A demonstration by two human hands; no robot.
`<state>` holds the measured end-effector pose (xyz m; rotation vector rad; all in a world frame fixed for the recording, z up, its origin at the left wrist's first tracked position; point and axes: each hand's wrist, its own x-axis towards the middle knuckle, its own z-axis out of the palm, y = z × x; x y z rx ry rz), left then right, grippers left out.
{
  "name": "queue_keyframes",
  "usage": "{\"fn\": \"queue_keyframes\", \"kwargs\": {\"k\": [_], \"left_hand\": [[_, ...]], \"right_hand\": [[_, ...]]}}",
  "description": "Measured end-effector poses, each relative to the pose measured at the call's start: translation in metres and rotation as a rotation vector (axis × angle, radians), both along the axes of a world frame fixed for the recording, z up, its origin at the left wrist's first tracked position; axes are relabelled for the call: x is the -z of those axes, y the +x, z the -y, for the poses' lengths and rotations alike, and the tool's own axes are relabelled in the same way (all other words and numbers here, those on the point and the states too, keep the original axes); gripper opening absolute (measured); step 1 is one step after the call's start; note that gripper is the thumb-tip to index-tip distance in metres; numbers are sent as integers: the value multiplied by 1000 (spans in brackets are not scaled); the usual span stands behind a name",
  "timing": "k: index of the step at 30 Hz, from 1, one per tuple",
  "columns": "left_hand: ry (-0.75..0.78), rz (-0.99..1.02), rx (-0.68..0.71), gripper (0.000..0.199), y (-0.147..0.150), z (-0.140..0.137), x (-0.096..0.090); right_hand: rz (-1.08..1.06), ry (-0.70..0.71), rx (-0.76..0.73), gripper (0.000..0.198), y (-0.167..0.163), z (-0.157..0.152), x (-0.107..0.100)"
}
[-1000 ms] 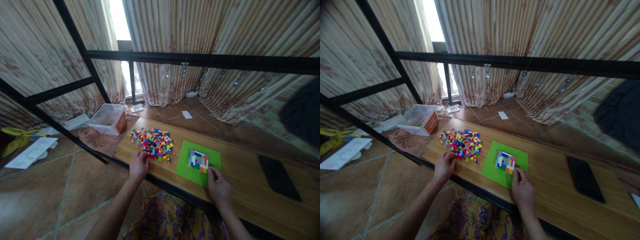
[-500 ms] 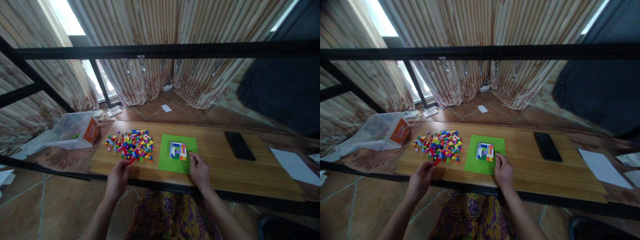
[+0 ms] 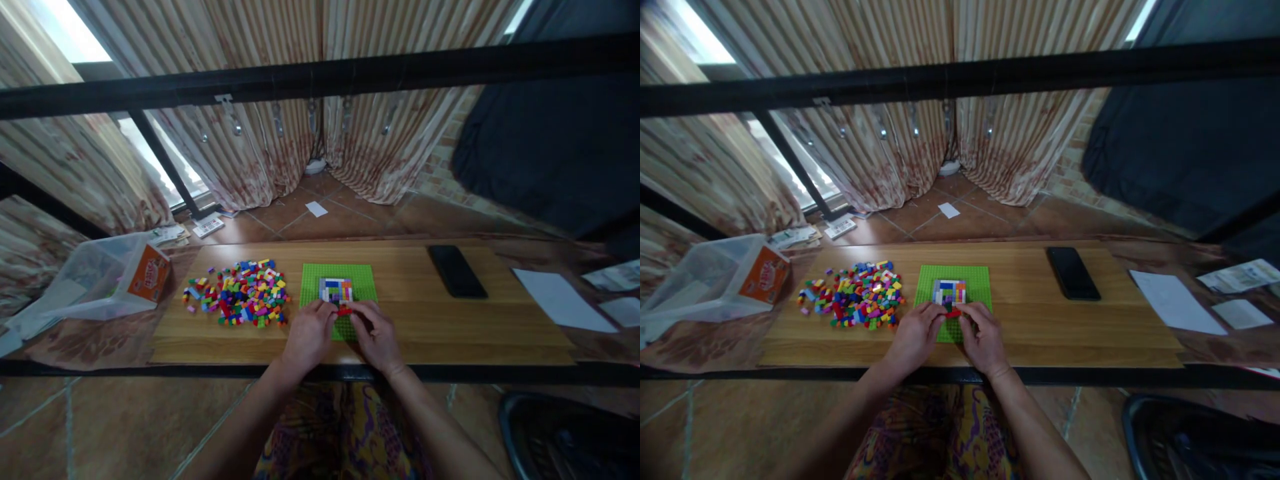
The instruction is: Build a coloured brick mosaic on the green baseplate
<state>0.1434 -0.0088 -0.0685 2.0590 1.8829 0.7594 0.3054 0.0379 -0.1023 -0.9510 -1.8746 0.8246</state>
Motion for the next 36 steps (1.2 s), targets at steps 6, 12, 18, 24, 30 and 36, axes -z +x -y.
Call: {"fn": "queue_keyframes", "kwargs": {"k": [6, 12, 18, 24, 30, 36], "left_hand": [[18, -188, 76, 22, -2, -23, 6], [55, -219, 54, 20, -7, -29, 14], [73, -211, -44, 19, 0, -28, 16], [84, -167, -100, 18, 4, -28, 18], [98, -152, -107, 17, 3, -29, 20], [76, -95, -119, 14, 1, -30, 21]], "right_hand": [[9, -38, 101, 22, -3, -4, 4], [73, -51, 144, 21, -5, -8, 9], [79, -68, 236, 18, -6, -9, 11], [85, -70, 260, 24, -5, -11, 9], [136, -164, 319, 28, -9, -18, 6], [130, -258, 301, 30, -8, -24, 6]]}}
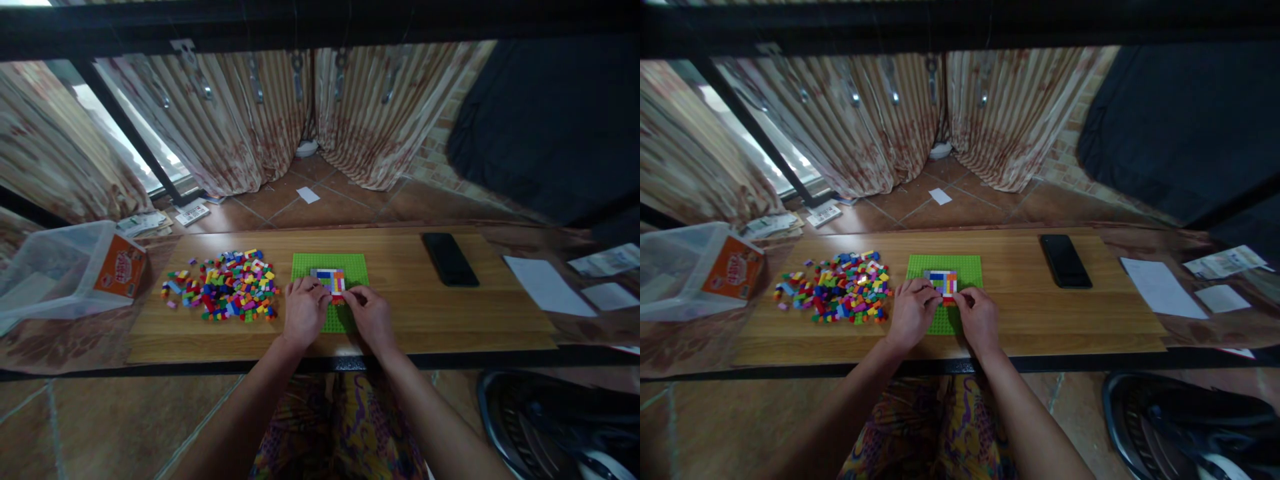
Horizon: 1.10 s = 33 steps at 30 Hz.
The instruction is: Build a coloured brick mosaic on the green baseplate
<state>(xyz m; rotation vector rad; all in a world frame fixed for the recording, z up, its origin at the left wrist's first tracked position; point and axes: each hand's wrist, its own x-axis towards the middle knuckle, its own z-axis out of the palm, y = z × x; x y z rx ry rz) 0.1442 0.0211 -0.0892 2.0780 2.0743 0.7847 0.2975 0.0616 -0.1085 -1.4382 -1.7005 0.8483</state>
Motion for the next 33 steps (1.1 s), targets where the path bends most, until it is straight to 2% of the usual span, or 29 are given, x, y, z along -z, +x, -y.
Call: {"fn": "queue_keyframes", "kwargs": {"k": [7, 11, 17, 23, 28, 33], "left_hand": [[2, 44, -23, 16, 1, 1, 0], [89, 95, -36, 17, -2, 9, 0], [204, 187, -85, 17, -27, 34, -2], [228, 197, -136, 14, -46, 64, 2], [210, 230, -256, 16, -61, 84, 2], [203, 264, -405, 16, -82, 107, 6]], "right_hand": [[65, 61, -27, 36, 0, 1, 1], [138, 127, -8, 42, -1, 2, 2], [297, 83, 32, 50, -11, -1, -3], [478, 64, 101, 49, -22, 3, -7], [503, 48, 97, 51, -23, 5, -7], [441, 166, 64, 57, -16, 5, 2]]}}
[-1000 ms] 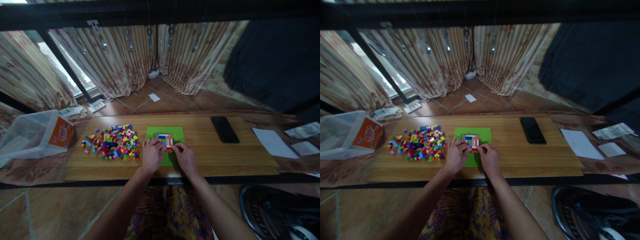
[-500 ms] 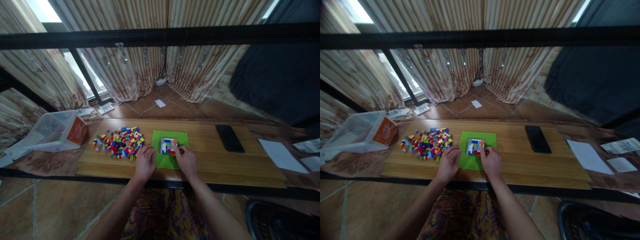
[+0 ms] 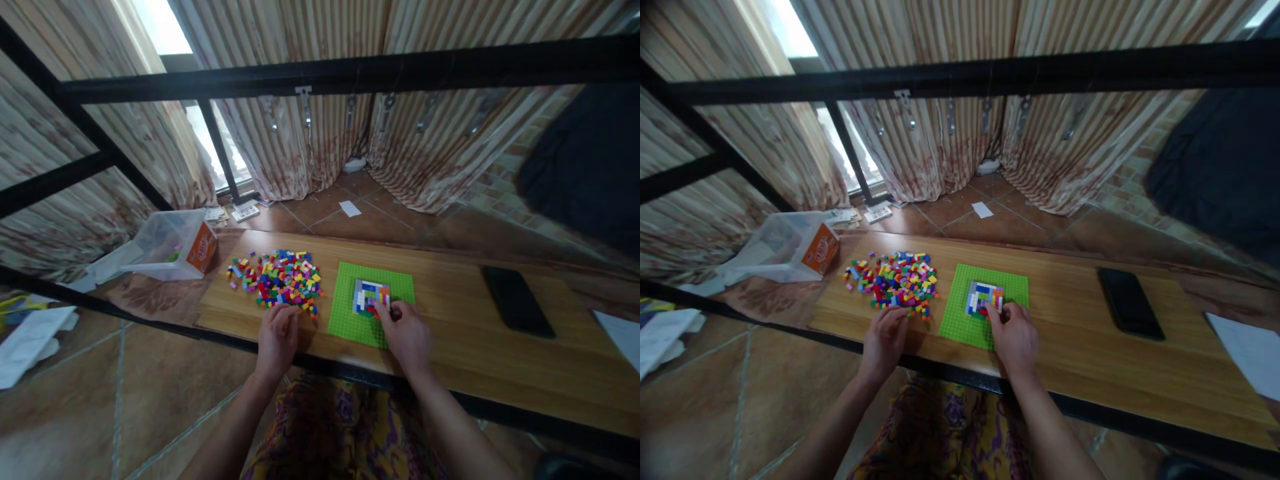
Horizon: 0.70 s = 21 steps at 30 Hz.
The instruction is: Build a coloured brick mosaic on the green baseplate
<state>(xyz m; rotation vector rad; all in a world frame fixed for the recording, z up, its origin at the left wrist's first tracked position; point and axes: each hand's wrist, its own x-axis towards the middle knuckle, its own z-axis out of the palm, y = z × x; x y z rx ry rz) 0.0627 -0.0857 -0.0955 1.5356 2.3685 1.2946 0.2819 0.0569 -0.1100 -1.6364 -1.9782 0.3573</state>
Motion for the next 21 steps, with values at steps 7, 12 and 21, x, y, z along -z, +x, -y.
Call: {"fn": "queue_keyframes", "kwargs": {"k": [7, 12, 21], "left_hand": [[-80, 18, -161, 19, -27, 19, 6], [-81, -8, -191, 18, -31, 17, 6], [-178, -261, 49, 20, 1, -20, -5]], "right_hand": [[-84, 97, -43, 54, 9, 3, 9], [-70, 148, -53, 53, 10, 4, 11], [-99, 130, -41, 52, 9, 4, 11]]}}
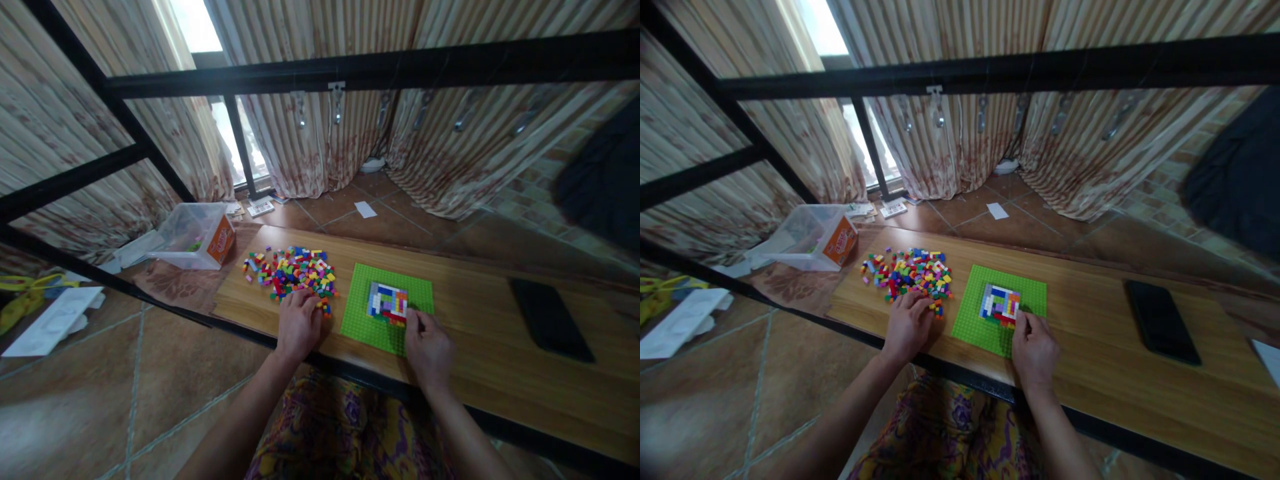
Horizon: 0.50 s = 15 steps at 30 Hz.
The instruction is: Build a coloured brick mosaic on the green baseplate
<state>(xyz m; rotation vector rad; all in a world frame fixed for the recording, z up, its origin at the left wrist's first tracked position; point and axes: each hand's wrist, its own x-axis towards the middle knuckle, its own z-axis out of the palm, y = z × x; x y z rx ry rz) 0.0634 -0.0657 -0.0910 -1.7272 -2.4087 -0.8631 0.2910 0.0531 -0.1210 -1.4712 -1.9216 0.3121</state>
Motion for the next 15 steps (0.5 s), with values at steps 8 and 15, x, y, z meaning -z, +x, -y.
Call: {"fn": "queue_keyframes", "kwargs": {"k": [8, 15], "left_hand": [[-171, -173, -2, 15, 2, -27, -9], [-87, -147, 24, 12, -1, -32, -9]], "right_hand": [[-38, -25, -10, 49, -2, -1, 1], [-80, -21, -17, 44, -3, -1, 1]]}}
